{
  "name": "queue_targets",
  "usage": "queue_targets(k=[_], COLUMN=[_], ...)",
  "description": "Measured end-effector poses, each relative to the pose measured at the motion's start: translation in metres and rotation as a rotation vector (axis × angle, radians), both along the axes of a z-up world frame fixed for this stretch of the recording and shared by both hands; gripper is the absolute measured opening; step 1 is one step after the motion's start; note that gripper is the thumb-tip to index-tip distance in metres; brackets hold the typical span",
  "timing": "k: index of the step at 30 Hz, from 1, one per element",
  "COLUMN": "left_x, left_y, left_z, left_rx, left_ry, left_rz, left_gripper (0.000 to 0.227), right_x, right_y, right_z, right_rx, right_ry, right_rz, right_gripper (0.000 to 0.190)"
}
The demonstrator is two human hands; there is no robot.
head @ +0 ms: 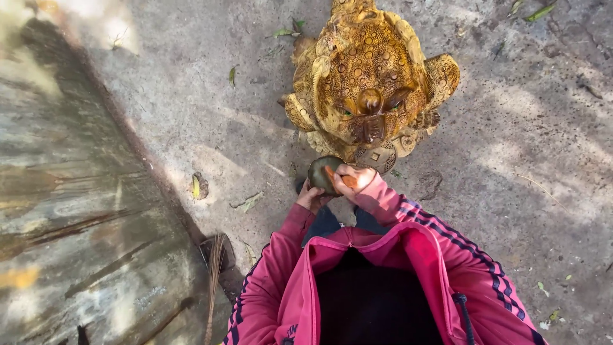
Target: Applying a liquid finish or stain to a large, intricately carved wooden toad sculpture using a paintbrush.
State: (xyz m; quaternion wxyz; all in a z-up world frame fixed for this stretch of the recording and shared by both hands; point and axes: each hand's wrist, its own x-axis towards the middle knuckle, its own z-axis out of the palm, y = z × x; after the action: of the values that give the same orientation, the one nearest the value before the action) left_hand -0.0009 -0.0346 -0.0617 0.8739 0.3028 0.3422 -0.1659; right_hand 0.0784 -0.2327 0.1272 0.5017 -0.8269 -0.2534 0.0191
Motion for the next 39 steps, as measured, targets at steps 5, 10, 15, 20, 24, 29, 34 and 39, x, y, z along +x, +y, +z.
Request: queue_targets(k=[5,10,15,20,24,29,34,39], left_x=[0.014,0.036,0.04,0.056,0.057,0.058,0.06,0.058], left_y=[0.025,0.068,0.15,0.232,0.281,0.324,0.333,0.353], left_z=[-0.011,0.02,-0.029,-0.03,-0.008,-0.007,0.017,0.001], left_rx=[0.024,-0.008,-0.01,0.025,0.11,0.098,0.11,0.088], left_ry=[-0.036,0.017,0.093,0.122,0.103,0.093,0.093,0.069], left_rz=[-0.127,-0.194,-0.191,-0.241,-0.291,-0.243,-0.217,-0.216], left_gripper=[0.078,0.075,0.073,0.074,0.074,0.071,0.056,0.05], right_x=[-0.009,-0.021,-0.03,-0.016,0.015,0.021,0.048,0.054], right_y=[0.003,0.024,0.033,0.072,0.152,0.167,0.171,0.174], right_z=[-0.027,-0.041,-0.107,-0.203,-0.237,-0.11,-0.195,-0.207], right_rx=[0.017,0.562,0.715,0.559,0.752,0.607,0.705,0.469], right_ry=[0.376,0.543,0.474,0.435,0.212,0.056,-0.032,-0.039], right_rz=[-0.247,-0.636,-1.074,-1.261,-1.145,-1.329,-1.357,-1.144], right_gripper=[0.014,0.027,0.027,0.027,0.02,0.019,0.02,0.014])
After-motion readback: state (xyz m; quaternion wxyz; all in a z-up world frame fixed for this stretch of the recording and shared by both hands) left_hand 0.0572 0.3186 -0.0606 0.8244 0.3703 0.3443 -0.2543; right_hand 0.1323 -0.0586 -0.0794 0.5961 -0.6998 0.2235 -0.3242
